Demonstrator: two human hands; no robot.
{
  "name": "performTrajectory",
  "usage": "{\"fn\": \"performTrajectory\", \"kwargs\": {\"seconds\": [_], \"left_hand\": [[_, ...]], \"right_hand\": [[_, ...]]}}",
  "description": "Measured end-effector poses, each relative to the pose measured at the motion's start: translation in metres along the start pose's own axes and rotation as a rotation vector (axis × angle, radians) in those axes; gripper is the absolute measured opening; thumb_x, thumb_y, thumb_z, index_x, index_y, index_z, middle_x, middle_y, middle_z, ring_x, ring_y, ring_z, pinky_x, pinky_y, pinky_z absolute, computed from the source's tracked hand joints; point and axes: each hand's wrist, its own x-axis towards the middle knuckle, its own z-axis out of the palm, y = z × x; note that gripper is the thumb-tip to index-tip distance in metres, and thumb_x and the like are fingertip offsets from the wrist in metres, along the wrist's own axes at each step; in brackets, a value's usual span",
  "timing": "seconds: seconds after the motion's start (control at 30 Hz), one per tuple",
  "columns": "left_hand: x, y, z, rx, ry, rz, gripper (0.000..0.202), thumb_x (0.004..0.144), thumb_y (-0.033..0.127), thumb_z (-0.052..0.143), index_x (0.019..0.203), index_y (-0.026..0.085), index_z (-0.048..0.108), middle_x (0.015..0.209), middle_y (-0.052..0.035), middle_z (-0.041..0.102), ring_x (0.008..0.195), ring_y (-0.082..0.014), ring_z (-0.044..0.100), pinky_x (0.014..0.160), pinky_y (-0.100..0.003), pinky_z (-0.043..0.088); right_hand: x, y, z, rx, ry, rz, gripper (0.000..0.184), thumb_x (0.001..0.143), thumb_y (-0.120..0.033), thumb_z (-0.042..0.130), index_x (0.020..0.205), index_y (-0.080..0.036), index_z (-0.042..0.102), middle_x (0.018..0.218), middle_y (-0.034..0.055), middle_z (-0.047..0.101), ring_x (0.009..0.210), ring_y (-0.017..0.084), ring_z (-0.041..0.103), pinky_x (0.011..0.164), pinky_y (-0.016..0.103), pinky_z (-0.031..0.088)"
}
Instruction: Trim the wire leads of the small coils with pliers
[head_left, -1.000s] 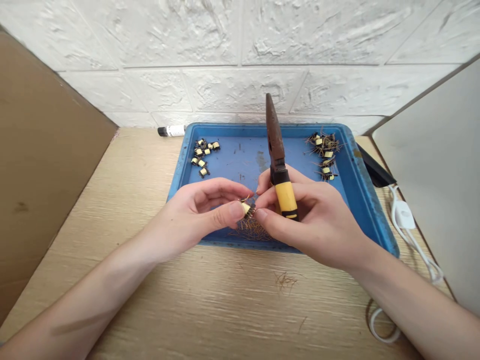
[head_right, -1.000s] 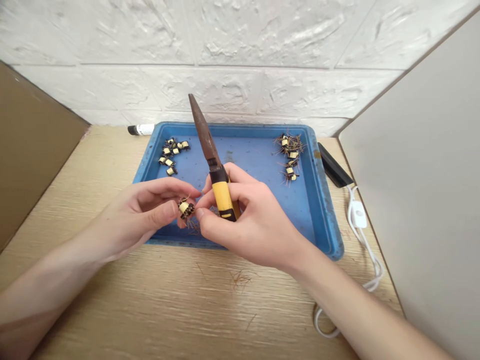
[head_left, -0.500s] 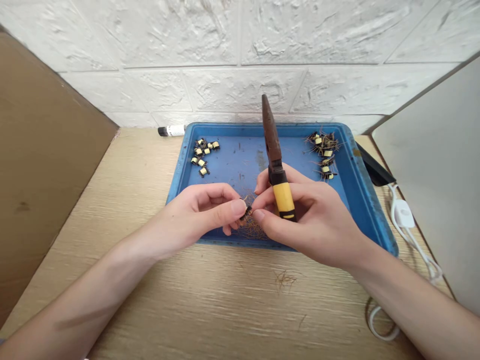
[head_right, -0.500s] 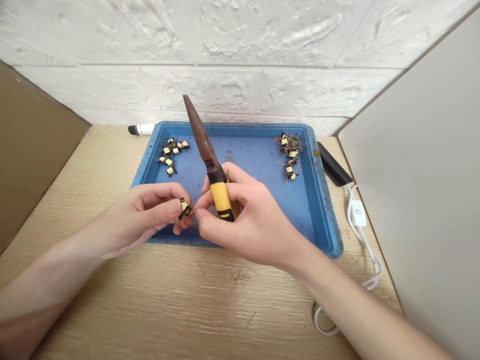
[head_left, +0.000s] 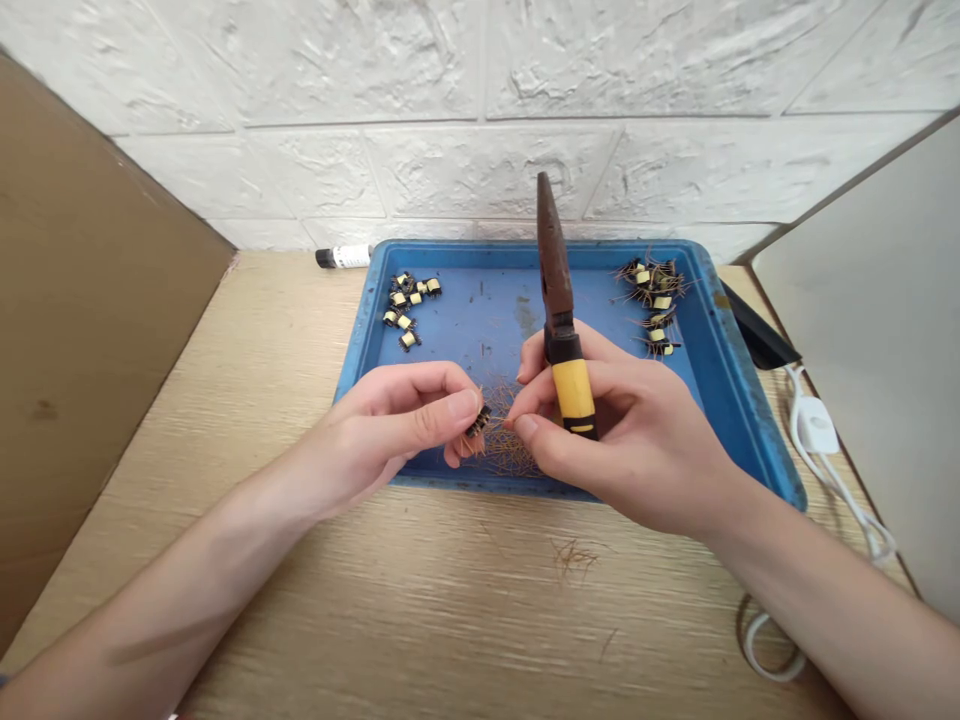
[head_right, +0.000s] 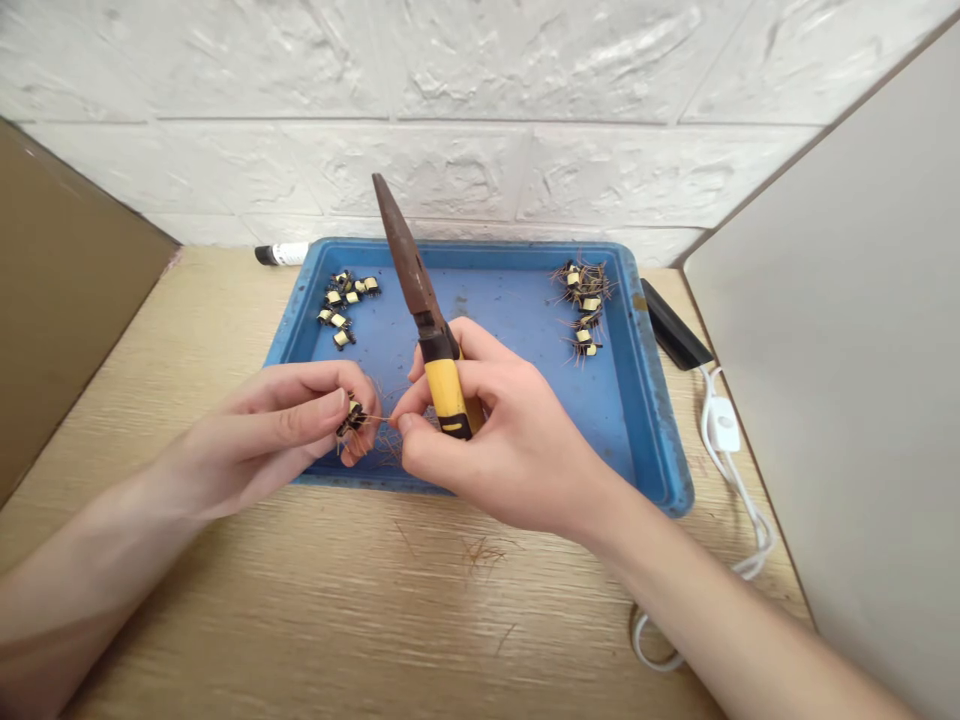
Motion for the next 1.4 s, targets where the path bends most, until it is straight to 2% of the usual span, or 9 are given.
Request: {"fn": "performTrajectory", "kwargs": {"seconds": [0.23, 0.4, 0.47, 0.6, 0.73, 0.83, 1.03, 1.23, 1.4], "left_hand": [[0.001, 0.000, 0.001, 0.131, 0.008, -0.023, 0.033, 0.088, 0.044, 0.083, 0.078, 0.013, 0.079, 0.073, -0.0002, 0.072, 0.066, -0.0077, 0.061, 0.060, -0.016, 0.050], [0.001, 0.001, 0.002, 0.049, 0.037, -0.001, 0.031, 0.084, 0.040, 0.088, 0.073, 0.014, 0.077, 0.070, 0.0006, 0.070, 0.064, -0.0073, 0.062, 0.059, -0.015, 0.050], [0.002, 0.001, 0.003, 0.013, 0.061, 0.002, 0.030, 0.081, 0.038, 0.090, 0.072, 0.013, 0.076, 0.069, 0.0003, 0.070, 0.063, -0.0074, 0.061, 0.057, -0.015, 0.049], [0.002, 0.002, 0.005, -0.012, 0.087, 0.024, 0.025, 0.081, 0.031, 0.087, 0.071, 0.013, 0.074, 0.069, -0.0001, 0.069, 0.062, -0.0078, 0.060, 0.055, -0.017, 0.047], [0.001, 0.002, 0.005, 0.011, 0.108, 0.048, 0.022, 0.083, 0.027, 0.079, 0.067, 0.014, 0.070, 0.066, 0.0008, 0.065, 0.059, -0.0083, 0.057, 0.054, -0.019, 0.044], [0.001, 0.002, 0.005, 0.057, 0.120, 0.061, 0.023, 0.083, 0.026, 0.075, 0.065, 0.015, 0.067, 0.064, 0.0014, 0.063, 0.058, -0.0087, 0.054, 0.053, -0.021, 0.042], [0.002, 0.002, 0.005, 0.164, 0.124, 0.086, 0.026, 0.086, 0.030, 0.074, 0.064, 0.017, 0.066, 0.064, 0.0013, 0.062, 0.059, -0.0110, 0.053, 0.055, -0.025, 0.040], [-0.002, 0.003, 0.004, 0.263, 0.086, 0.111, 0.030, 0.093, 0.030, 0.069, 0.067, 0.017, 0.067, 0.067, 0.0006, 0.060, 0.063, -0.0114, 0.054, 0.057, -0.024, 0.042], [-0.004, 0.004, 0.005, 0.239, 0.061, 0.125, 0.029, 0.093, 0.028, 0.069, 0.067, 0.016, 0.069, 0.068, -0.0002, 0.062, 0.064, -0.0111, 0.054, 0.058, -0.022, 0.043]], "right_hand": [[-0.002, 0.002, 0.000, -0.034, 0.000, -0.006, 0.016, 0.079, -0.013, 0.068, 0.071, -0.025, 0.076, 0.094, 0.0004, 0.069, 0.081, 0.011, 0.068, 0.073, 0.024, 0.059], [-0.002, 0.003, -0.008, -0.104, -0.024, -0.033, 0.018, 0.090, -0.022, 0.063, 0.086, -0.026, 0.080, 0.104, 0.0025, 0.072, 0.093, 0.016, 0.071, 0.074, 0.030, 0.059], [-0.003, 0.001, -0.014, -0.189, -0.026, -0.049, 0.019, 0.095, -0.024, 0.060, 0.085, -0.025, 0.077, 0.108, 0.0039, 0.071, 0.098, 0.019, 0.071, 0.074, 0.031, 0.058], [-0.013, -0.006, -0.029, -0.516, -0.048, -0.231, 0.027, 0.097, -0.018, 0.056, 0.070, -0.023, 0.057, 0.102, 0.0062, 0.065, 0.088, 0.017, 0.067, 0.073, 0.033, 0.055], [-0.031, -0.004, -0.039, -0.655, -0.051, -0.356, 0.018, 0.093, -0.011, 0.058, 0.082, -0.024, 0.052, 0.108, 0.0070, 0.065, 0.087, 0.019, 0.064, 0.073, 0.037, 0.052], [-0.042, -0.002, -0.044, -0.700, -0.092, -0.426, 0.024, 0.088, -0.007, 0.064, 0.083, -0.025, 0.049, 0.112, 0.0064, 0.067, 0.082, 0.018, 0.062, 0.071, 0.037, 0.051], [-0.051, 0.000, -0.047, -0.725, -0.163, -0.377, 0.019, 0.088, -0.008, 0.060, 0.086, -0.025, 0.052, 0.108, 0.0100, 0.071, 0.080, 0.021, 0.063, 0.065, 0.039, 0.051], [-0.054, 0.001, -0.042, -0.714, -0.133, -0.366, 0.014, 0.086, -0.010, 0.062, 0.081, -0.023, 0.058, 0.106, 0.0109, 0.076, 0.081, 0.023, 0.066, 0.064, 0.040, 0.052], [-0.056, 0.001, -0.039, -0.691, -0.155, -0.366, 0.014, 0.088, -0.009, 0.061, 0.092, -0.022, 0.064, 0.109, 0.0092, 0.077, 0.083, 0.023, 0.068, 0.068, 0.040, 0.055]]}}
